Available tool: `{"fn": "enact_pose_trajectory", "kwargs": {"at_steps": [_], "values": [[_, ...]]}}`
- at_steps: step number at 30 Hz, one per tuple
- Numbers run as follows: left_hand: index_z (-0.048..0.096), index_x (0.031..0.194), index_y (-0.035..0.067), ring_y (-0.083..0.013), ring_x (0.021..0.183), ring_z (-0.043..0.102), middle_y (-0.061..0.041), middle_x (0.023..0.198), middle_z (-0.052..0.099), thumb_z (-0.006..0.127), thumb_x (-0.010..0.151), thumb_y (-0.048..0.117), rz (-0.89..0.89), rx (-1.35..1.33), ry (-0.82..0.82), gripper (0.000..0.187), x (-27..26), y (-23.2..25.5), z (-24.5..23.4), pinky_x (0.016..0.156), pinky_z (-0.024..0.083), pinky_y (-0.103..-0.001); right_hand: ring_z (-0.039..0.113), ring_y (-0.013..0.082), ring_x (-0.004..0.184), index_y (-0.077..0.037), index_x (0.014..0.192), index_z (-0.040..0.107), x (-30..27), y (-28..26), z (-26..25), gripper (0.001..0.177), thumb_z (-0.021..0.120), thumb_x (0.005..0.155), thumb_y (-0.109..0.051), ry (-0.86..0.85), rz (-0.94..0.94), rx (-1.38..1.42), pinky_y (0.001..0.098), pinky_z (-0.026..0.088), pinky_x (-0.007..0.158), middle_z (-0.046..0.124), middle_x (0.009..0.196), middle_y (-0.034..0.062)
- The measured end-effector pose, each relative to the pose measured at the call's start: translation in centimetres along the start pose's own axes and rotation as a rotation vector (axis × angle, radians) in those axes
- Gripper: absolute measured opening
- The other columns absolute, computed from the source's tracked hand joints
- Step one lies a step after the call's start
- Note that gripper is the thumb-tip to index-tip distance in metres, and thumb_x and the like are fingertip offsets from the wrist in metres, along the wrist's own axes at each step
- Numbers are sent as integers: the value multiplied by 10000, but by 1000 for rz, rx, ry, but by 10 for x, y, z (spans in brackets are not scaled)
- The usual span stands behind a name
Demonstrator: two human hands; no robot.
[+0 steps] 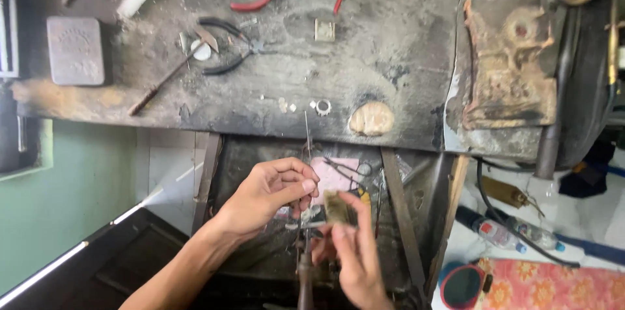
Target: Using a jeweler's saw to cut a small metal component on a bench pin
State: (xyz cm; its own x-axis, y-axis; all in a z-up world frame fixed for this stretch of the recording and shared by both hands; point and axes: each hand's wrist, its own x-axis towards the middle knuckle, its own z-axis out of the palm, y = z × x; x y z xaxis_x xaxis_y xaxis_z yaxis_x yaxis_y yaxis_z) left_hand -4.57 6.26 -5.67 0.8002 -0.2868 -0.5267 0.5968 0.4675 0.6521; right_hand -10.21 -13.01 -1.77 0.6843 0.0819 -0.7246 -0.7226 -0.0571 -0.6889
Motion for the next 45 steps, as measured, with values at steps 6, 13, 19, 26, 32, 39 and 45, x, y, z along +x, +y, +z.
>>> {"fn": "enact_pose_trajectory", "kwargs": {"at_steps": [6,13,19,26,32,39,45], "values": [[664,964,43,-93,605,540,-124,820,680,734,929,119,-191,-196,-172,110,-12,-15,-12,397,306,-192,663,250,541,2,1373,441,17,2,-9,425,507,1022,-229,-94,-337,175,341,608,463,684,752,186],[659,988,67,-77,633,462,-86,831,617,709,955,73,-252,-302,-232,61,-14,-23,-17,368,223,-134,662,242,555,6,1338,478,21,-6,-7,406,496,1025,-252,-58,-362,77,322,599,504,664,742,170],[638,1006,54,-68,620,434,-90,840,585,697,965,65,-240,-327,-267,73,-12,-24,-14,341,203,-121,653,246,543,16,1318,487,21,-1,-8,387,509,1025,-235,-84,-385,110,340,604,481,648,737,175],[626,992,46,-56,586,415,-90,815,578,703,961,59,-267,-311,-264,83,-15,-21,-12,325,206,-125,626,234,563,38,1280,491,18,-3,-9,353,523,1021,-198,-116,-435,75,321,578,543,631,730,163],[634,1000,43,-75,611,435,-87,840,593,731,941,77,-276,-324,-270,118,-20,-29,-15,319,201,-127,715,211,791,61,1142,628,9,0,-19,330,727,836,-8,-226,-578,-82,268,621,709,689,917,161],[642,997,29,-82,621,440,-97,845,584,733,938,87,-250,-326,-278,123,-21,-34,-17,322,195,-128,745,173,721,37,1002,699,15,-3,-15,227,785,877,-133,-217,-665,-228,220,644,691,672,990,149],[642,1004,27,-75,613,436,-79,812,579,721,947,71,-269,-335,-272,107,-21,-32,-16,321,189,-123,565,93,438,-37,779,617,21,8,-6,241,597,991,-149,-116,-591,-227,203,475,369,636,647,48]]}}
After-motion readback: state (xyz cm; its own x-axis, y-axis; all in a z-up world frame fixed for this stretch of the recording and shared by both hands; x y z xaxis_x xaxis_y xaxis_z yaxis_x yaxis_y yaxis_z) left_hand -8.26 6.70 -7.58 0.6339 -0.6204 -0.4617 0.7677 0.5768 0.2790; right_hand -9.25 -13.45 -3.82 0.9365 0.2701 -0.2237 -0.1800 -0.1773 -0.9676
